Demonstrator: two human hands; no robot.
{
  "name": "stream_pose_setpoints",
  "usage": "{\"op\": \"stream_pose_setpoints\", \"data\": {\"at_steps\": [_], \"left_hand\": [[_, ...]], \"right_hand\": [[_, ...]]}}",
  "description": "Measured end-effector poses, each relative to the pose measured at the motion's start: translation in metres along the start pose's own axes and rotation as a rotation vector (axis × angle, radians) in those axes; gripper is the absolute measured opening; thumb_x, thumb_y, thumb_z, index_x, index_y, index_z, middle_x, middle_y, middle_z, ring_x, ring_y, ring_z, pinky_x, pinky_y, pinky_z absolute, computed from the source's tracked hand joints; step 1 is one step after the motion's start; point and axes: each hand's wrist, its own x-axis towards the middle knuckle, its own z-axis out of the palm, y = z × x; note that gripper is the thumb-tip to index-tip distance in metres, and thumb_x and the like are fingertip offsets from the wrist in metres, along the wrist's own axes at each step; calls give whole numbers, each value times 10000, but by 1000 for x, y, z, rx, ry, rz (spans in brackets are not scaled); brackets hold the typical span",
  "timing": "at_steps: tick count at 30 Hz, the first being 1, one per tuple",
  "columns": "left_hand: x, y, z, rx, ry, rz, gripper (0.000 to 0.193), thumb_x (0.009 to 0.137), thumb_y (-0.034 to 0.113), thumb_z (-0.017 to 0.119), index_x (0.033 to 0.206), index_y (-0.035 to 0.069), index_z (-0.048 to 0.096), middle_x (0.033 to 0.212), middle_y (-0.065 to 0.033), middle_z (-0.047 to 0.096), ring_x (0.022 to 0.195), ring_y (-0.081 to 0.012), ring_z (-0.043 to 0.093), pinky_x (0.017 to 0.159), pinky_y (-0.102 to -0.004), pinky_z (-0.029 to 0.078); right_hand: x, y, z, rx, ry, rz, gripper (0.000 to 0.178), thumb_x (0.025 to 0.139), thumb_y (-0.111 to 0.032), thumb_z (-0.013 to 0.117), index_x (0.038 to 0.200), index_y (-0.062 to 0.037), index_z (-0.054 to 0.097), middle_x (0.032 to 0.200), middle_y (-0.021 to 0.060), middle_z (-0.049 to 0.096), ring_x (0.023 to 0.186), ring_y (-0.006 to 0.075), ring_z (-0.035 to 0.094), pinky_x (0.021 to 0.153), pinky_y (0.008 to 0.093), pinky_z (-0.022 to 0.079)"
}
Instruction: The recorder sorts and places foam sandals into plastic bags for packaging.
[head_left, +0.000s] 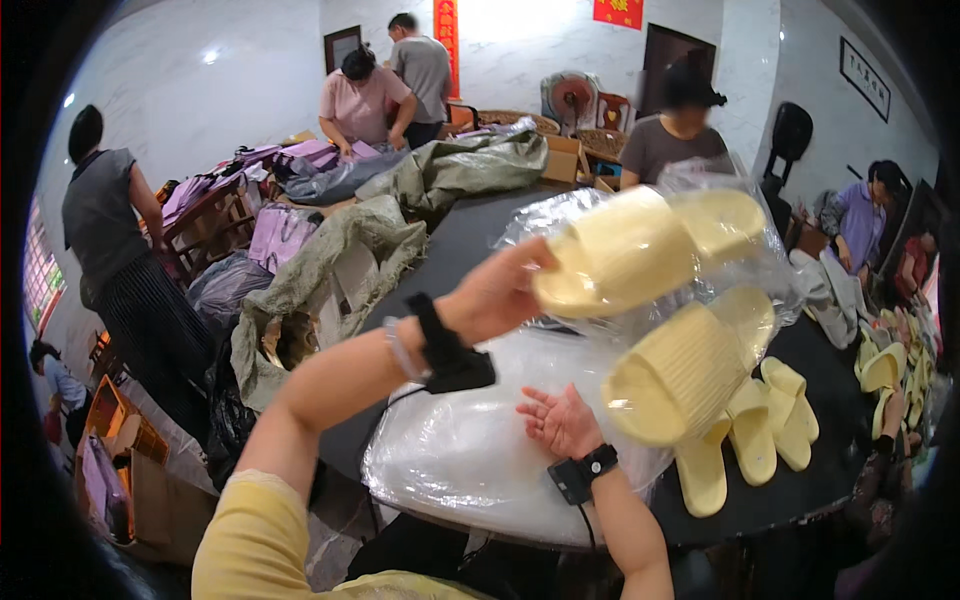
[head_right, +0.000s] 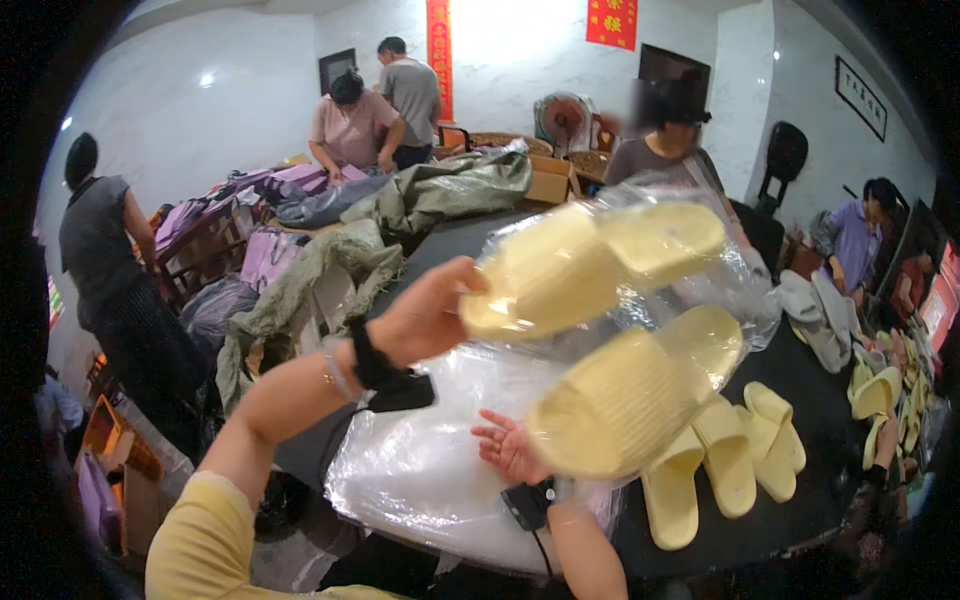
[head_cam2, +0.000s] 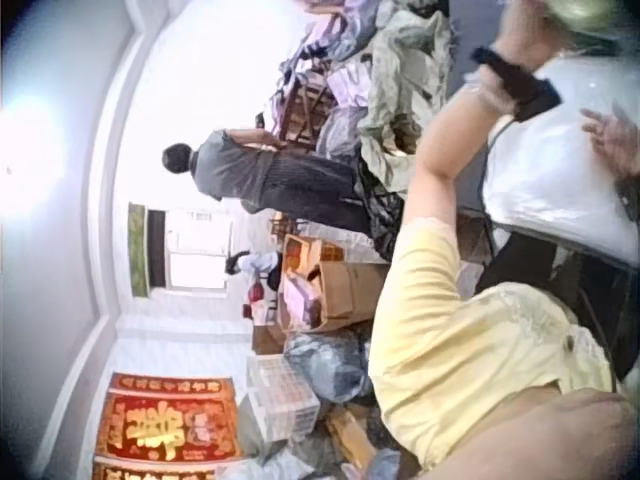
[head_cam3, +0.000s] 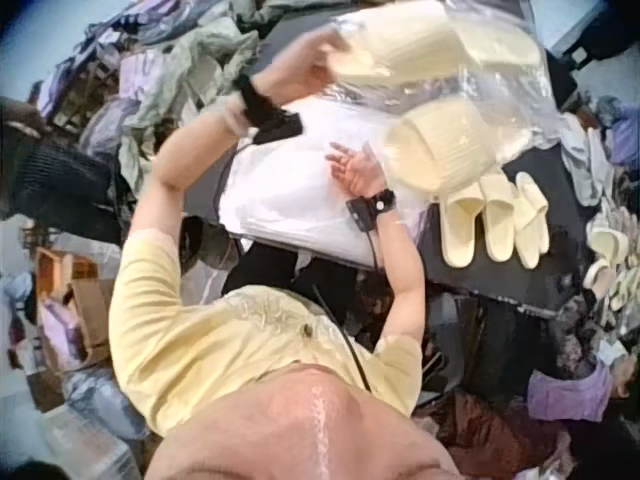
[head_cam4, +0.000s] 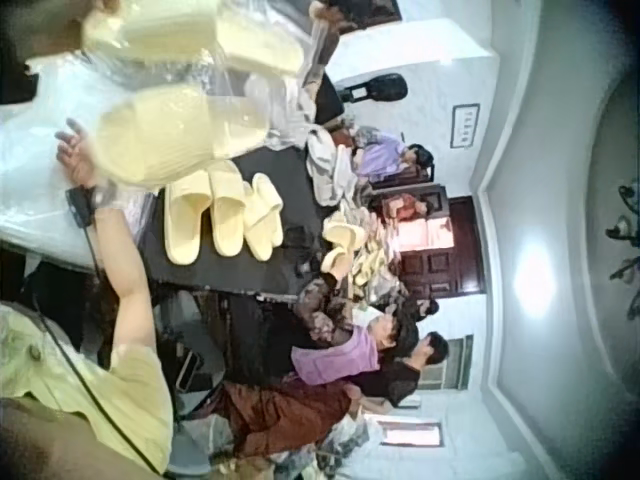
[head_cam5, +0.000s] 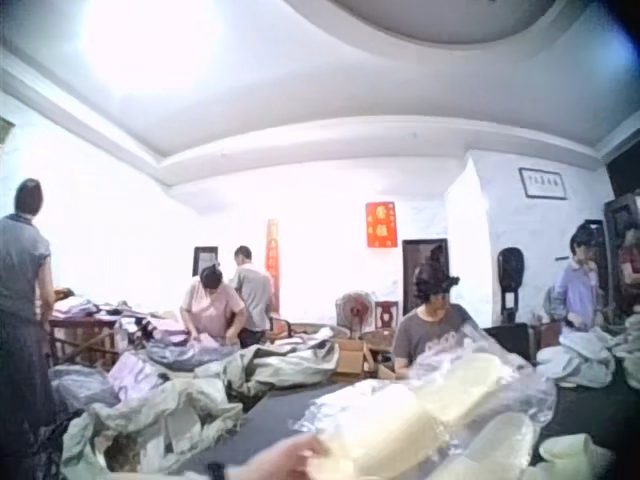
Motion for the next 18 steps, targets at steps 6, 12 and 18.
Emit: {"op": "stream_pose_setpoints", "data": {"at_steps": [6, 12, 18], "left_hand": [[-45, -8, -102, -5, 227, -104, 168, 840, 143, 489, 908, 8, 563, 1017, -107, 602, 922, -192, 591, 883, -329, 453], [-61, -63, -213, 317, 356, -400, 172, 839, 119, 472, 936, 4, 555, 891, -66, 583, 792, -175, 599, 732, -318, 511], [-54, -80, -213, 601, 181, -290, 196, 864, 179, 533, 963, 13, 562, 854, -46, 575, 750, -138, 579, 655, -280, 508]], "right_hand": [[-25, 6, 85, 134, -2, -324, 652, 928, -537, 299, 1366, -54, 306, 1273, 188, 469, 1057, 276, 540, 914, 403, 458], [-24, -21, 50, 47, 120, -562, 691, 925, -540, 321, 1375, -19, 263, 1337, 194, 399, 1164, 294, 466, 975, 404, 407], [-106, -77, 62, -670, 537, -521, 446, 943, -425, 419, 1142, -35, 506, 1089, 97, 564, 1015, 174, 533, 919, 350, 414]]}}
